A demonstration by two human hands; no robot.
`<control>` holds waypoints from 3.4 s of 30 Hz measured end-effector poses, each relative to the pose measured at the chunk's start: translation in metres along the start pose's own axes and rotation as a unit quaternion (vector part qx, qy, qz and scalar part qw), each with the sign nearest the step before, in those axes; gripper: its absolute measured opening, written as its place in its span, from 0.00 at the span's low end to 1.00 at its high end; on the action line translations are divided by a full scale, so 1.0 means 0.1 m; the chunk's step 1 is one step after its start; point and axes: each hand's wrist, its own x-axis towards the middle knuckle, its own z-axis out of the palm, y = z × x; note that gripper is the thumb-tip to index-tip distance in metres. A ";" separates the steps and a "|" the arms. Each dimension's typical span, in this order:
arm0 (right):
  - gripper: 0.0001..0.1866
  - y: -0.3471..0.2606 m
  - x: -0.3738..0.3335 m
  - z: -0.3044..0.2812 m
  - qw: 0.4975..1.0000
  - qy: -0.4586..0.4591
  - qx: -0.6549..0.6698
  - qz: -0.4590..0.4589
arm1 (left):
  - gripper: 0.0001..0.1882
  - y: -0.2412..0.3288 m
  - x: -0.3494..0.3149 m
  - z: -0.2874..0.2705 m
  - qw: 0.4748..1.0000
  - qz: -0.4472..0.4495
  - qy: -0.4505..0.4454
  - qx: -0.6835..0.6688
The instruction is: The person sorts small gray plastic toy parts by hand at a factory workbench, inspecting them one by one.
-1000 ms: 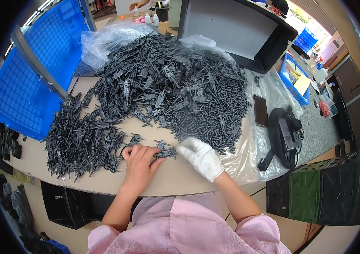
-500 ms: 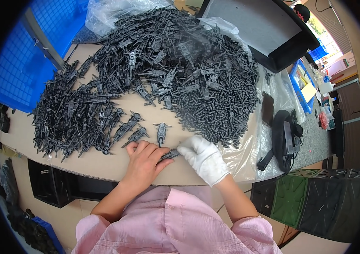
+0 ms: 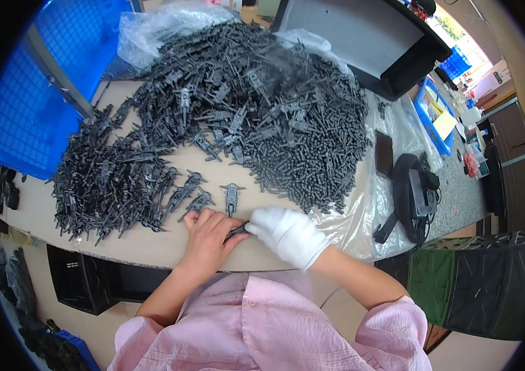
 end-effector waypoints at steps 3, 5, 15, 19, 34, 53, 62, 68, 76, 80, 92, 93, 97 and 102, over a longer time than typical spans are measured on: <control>0.09 0.24 0.11 -0.10 0.997 0.057 0.035 0.022 | 0.16 -0.07 -0.02 -0.20 0.998 -0.014 0.001 0.063; 0.10 0.19 0.21 -0.17 0.983 0.129 -0.105 0.082 | 0.17 -0.08 -0.01 -0.37 0.997 -0.037 0.007 0.065; 0.07 0.19 0.37 -0.11 0.977 0.071 -0.200 -0.020 | 0.14 -0.19 0.63 -0.16 0.992 -0.059 -0.037 0.103; 0.07 0.11 0.32 -0.09 0.966 0.083 -0.239 -0.042 | 0.15 -0.13 0.71 -0.29 0.989 -0.035 0.031 0.138; 0.06 0.21 0.42 -0.19 0.978 0.033 -0.202 -0.041 | 0.14 -0.34 0.19 -0.27 0.998 0.025 0.024 -0.054; 0.13 0.11 0.05 0.02 0.975 0.177 0.124 0.053 | 0.10 0.02 0.27 -0.02 0.999 -0.015 0.039 -0.005; 0.26 -0.22 0.02 0.04 0.813 0.075 0.559 0.147 | 0.12 0.10 0.15 -0.01 0.950 -0.087 0.116 -0.276; 0.26 -0.28 0.04 0.23 0.765 0.112 0.611 0.169 | 0.16 0.24 0.17 -0.10 0.950 -0.074 0.109 -0.284; 0.19 -0.23 -0.04 0.28 0.563 0.044 0.812 0.148 | 0.12 0.12 0.17 -0.13 0.955 -0.049 0.090 -0.279; 0.18 -0.22 -0.03 0.27 0.620 0.039 0.765 0.168 | 0.12 0.02 0.11 -0.08 0.965 -0.026 0.101 -0.241; 0.14 0.05 0.12 0.00 0.866 0.036 0.405 0.291 | 0.18 -0.07 0.07 0.02 0.997 -0.007 0.053 0.054; 0.14 0.07 0.12 0.06 0.891 0.054 0.369 0.261 | 0.18 -0.07 0.07 0.02 0.997 -0.012 0.051 0.053; 0.09 0.03 0.14 0.19 0.951 0.128 0.217 0.179 | 0.17 -0.07 0.06 0.00 0.998 -0.008 0.048 0.034; 0.08 -0.02 0.18 0.15 0.964 0.139 0.164 0.158 | 0.17 -0.10 0.08 0.02 0.999 -0.012 0.035 0.016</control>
